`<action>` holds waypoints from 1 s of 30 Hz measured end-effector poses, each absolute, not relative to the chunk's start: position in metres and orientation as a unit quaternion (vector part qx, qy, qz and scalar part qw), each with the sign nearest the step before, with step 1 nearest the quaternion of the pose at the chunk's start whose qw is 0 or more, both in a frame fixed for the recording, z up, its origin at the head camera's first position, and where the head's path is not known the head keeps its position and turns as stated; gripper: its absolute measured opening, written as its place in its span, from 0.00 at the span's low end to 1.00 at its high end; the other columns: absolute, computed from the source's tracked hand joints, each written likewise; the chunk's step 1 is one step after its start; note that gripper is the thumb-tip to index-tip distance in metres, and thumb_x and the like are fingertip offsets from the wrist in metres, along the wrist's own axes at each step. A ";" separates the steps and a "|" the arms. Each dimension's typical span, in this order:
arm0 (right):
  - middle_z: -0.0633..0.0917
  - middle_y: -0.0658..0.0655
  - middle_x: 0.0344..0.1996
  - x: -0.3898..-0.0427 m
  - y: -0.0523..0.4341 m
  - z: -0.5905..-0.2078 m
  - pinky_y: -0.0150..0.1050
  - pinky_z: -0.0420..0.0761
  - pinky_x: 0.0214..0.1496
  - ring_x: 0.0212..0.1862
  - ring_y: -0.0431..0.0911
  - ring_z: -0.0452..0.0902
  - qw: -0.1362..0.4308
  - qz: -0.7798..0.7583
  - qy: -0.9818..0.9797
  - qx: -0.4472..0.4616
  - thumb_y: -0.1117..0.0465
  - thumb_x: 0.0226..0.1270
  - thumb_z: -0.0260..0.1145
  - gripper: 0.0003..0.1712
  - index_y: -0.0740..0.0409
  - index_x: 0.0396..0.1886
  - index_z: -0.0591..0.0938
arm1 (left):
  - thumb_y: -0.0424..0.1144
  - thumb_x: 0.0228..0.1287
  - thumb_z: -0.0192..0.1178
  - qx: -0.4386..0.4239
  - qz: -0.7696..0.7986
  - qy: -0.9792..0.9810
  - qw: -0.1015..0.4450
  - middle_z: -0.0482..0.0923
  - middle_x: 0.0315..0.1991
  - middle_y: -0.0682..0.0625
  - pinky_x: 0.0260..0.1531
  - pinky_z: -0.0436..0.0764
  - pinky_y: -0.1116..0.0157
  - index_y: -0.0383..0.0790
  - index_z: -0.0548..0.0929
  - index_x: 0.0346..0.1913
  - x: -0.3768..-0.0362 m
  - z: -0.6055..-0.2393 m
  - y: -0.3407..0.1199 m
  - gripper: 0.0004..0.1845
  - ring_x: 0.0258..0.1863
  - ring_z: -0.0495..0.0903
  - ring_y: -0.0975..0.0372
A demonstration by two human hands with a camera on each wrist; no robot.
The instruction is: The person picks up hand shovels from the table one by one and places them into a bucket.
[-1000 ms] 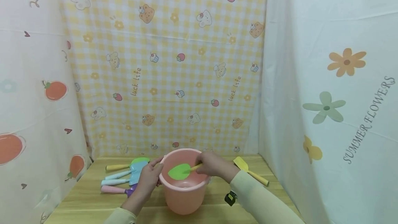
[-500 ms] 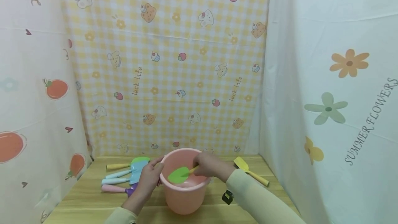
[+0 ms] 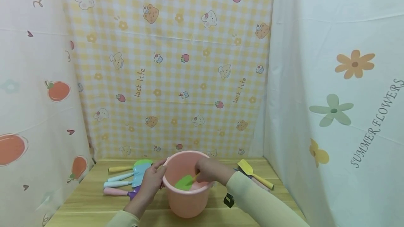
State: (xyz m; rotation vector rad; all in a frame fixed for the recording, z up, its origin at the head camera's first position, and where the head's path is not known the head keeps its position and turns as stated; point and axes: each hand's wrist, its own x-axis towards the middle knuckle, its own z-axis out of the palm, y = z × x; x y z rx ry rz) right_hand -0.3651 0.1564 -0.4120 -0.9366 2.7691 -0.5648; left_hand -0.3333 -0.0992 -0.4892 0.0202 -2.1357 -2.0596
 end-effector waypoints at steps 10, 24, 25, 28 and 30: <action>0.81 0.45 0.20 -0.359 0.155 -0.410 0.33 0.77 0.26 0.23 0.38 0.74 0.088 -0.183 0.928 -0.312 0.72 0.64 0.77 0.16 0.50 0.23 0.86 | 0.40 0.83 0.59 0.008 -0.692 -0.717 0.088 0.77 0.17 0.49 0.19 0.79 0.65 0.35 0.78 0.78 -0.333 -0.489 -0.098 0.26 0.16 0.77 0.61; 0.77 0.44 0.16 -0.362 0.149 -0.416 0.31 0.71 0.23 0.20 0.37 0.68 0.079 -0.123 0.935 -0.324 0.75 0.62 0.77 0.19 0.51 0.18 0.83 | 0.39 0.83 0.58 0.003 -0.693 -0.715 0.091 0.77 0.17 0.49 0.19 0.78 0.66 0.35 0.78 0.78 -0.331 -0.488 -0.098 0.26 0.16 0.77 0.61; 0.77 0.44 0.16 -0.363 0.149 -0.417 0.31 0.71 0.23 0.20 0.37 0.68 0.079 -0.120 0.935 -0.325 0.74 0.62 0.77 0.20 0.51 0.18 0.83 | 0.39 0.83 0.58 0.002 -0.693 -0.715 0.091 0.77 0.17 0.49 0.19 0.79 0.66 0.35 0.78 0.78 -0.331 -0.488 -0.098 0.26 0.16 0.77 0.61; 0.77 0.43 0.16 -0.364 0.148 -0.418 0.31 0.71 0.24 0.20 0.37 0.68 0.077 -0.105 0.936 -0.328 0.72 0.64 0.78 0.20 0.50 0.18 0.83 | 0.39 0.83 0.58 0.000 -0.694 -0.714 0.093 0.77 0.16 0.49 0.19 0.78 0.66 0.35 0.78 0.78 -0.332 -0.488 -0.098 0.26 0.15 0.77 0.61; 0.77 0.43 0.16 -0.365 0.148 -0.419 0.31 0.72 0.24 0.21 0.36 0.68 0.081 -0.102 0.936 -0.328 0.71 0.65 0.78 0.20 0.49 0.18 0.83 | 0.39 0.83 0.59 0.000 -0.695 -0.713 0.093 0.77 0.16 0.49 0.19 0.78 0.66 0.35 0.78 0.78 -0.332 -0.489 -0.098 0.26 0.15 0.77 0.61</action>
